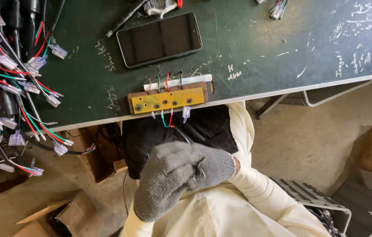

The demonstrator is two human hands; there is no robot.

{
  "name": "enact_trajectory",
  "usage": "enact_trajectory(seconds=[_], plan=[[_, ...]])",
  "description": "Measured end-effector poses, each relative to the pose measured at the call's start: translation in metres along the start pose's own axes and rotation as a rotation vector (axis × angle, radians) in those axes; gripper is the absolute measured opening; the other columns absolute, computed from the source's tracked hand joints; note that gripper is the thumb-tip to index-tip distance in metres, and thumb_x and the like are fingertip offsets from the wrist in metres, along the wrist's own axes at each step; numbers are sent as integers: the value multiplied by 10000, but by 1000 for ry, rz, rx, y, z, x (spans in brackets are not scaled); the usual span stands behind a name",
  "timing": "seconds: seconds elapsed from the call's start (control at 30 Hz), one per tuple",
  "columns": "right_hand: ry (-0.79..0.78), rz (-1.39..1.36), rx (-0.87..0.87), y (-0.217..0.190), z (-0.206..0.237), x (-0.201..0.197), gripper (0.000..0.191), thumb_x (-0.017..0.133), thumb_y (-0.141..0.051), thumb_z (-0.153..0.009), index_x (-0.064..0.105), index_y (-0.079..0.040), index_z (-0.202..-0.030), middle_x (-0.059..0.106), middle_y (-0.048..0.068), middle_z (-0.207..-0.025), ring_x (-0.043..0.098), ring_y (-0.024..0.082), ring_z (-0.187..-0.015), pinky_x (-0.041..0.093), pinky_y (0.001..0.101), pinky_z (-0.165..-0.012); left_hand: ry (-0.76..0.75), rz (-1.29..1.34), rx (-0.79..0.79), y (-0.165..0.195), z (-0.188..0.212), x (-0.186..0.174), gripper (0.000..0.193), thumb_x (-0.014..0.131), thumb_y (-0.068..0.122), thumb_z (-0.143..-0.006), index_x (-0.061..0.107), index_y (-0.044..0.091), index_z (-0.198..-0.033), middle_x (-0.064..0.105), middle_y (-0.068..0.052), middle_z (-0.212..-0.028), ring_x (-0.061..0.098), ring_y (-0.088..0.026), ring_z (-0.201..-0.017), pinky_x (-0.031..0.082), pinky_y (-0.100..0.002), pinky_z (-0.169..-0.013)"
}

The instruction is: The person repeatedly strips wire ends and crimps plastic connectors onto them using a handheld crimping tool. They work at a bench with a yellow fixture holding several wires, handling one wire at a time and placing finished units aside.

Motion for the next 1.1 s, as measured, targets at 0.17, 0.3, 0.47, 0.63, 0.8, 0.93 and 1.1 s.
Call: enact_trajectory(seconds=[0.17,0.3,0.47,0.63,0.8,0.93,1.1], plan=[[-17,185,-133,-11,-5,1,364,796,-258,-884,672,-48,-1155,675,164,-1193,658,297,-1108,549,406,-947,-49,19,-32,-2,0,0,277,805,151,-806,650,81,-1024,679,-83,-1213,648,-320,-1199,517,-472,-1055],[28,209,17,-7,-1,2,317,811,-265,-869,695,-57,-1078,729,122,-984,698,257,-878,561,371,-790,74,73,-125,-3,2,-1,321,790,201,-847,649,52,-1095,671,-90,-1163,690,-282,-1073,575,-427,-943],[-20,207,-25,-20,0,3,192,768,-141,-870,618,-50,-791,586,99,-701,568,269,-659,456,381,-638,314,-330,-431,-24,8,-4,142,712,125,-959,645,32,-1042,724,-128,-972,730,-281,-808,582,-365,-736],[-50,101,66,-33,-3,3,297,751,-111,-901,542,-43,-702,509,90,-645,495,263,-581,418,383,-585,363,-481,-498,-58,-1,6,83,702,110,-990,658,41,-975,698,-156,-869,692,-347,-772,550,-415,-714],[-4,103,2,-41,-5,1,262,744,-105,-888,564,-55,-705,531,97,-664,550,282,-620,424,384,-596,332,-525,-509,-68,-6,6,125,715,114,-1006,653,48,-919,673,-163,-822,663,-375,-741,521,-453,-669],[-27,146,5,-39,-9,0,276,761,-113,-877,555,-46,-705,537,107,-674,553,290,-640,435,389,-616,368,-540,-405,-55,-6,0,101,721,115,-982,644,65,-939,667,-137,-838,660,-354,-741,524,-448,-679],[-66,106,-3,-39,-12,2,218,763,-118,-883,605,-34,-757,571,117,-707,582,293,-663,451,396,-624,314,-662,-298,-54,-16,8,165,780,156,-951,638,73,-941,632,-103,-777,643,-306,-679,515,-436,-625]])
Point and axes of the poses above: each hand's wrist, its own z-axis away from the middle knuckle, its own x-axis out of the palm, y = z × x, the point moved 4 cm from there along -z, towards the middle knuckle
